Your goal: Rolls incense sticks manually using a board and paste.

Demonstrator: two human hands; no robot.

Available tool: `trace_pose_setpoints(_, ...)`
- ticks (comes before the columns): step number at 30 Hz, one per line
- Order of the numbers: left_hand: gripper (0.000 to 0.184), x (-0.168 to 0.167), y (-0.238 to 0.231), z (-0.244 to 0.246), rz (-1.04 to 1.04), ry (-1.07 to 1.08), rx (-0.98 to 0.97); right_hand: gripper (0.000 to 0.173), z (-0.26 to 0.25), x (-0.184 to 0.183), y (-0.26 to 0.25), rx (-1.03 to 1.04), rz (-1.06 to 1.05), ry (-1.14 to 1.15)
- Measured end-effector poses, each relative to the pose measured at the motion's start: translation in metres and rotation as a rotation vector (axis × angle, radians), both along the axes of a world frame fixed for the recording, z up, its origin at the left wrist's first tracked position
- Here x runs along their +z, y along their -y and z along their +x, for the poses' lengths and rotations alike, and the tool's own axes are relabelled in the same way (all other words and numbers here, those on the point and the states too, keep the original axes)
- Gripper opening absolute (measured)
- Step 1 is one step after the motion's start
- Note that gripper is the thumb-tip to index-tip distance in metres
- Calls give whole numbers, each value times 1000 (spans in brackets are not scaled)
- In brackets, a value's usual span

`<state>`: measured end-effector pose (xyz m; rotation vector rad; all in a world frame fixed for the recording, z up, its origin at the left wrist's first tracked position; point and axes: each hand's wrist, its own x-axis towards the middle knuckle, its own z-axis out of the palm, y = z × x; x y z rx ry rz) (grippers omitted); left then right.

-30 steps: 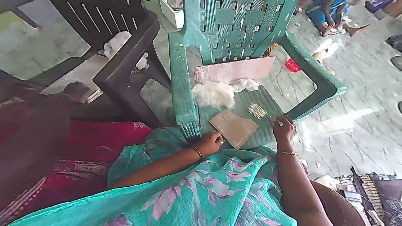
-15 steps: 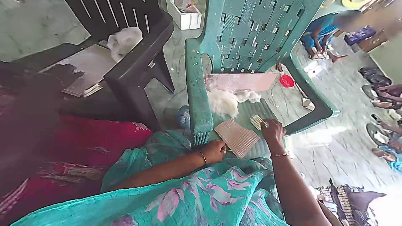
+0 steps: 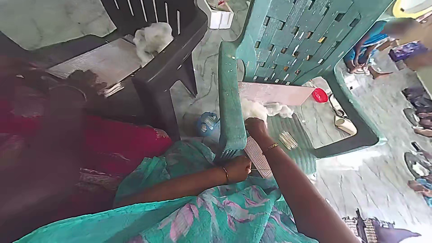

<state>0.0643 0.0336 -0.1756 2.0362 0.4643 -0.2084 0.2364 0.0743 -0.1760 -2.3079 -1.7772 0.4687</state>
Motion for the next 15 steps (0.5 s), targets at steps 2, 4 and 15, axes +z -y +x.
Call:
trace_pose_setpoints(2,28,0,0,1,2,-6,-5,11,0,-3,2,-22,-11,20)
trace_pose_setpoints(4,28,1,0,2,5,-10,-7,12,-1,-1,3,-26,-16,19)
trace_pose_setpoints(15,31,7,3,-1,37,-38,59,13,16,23,15,92,25,-168)
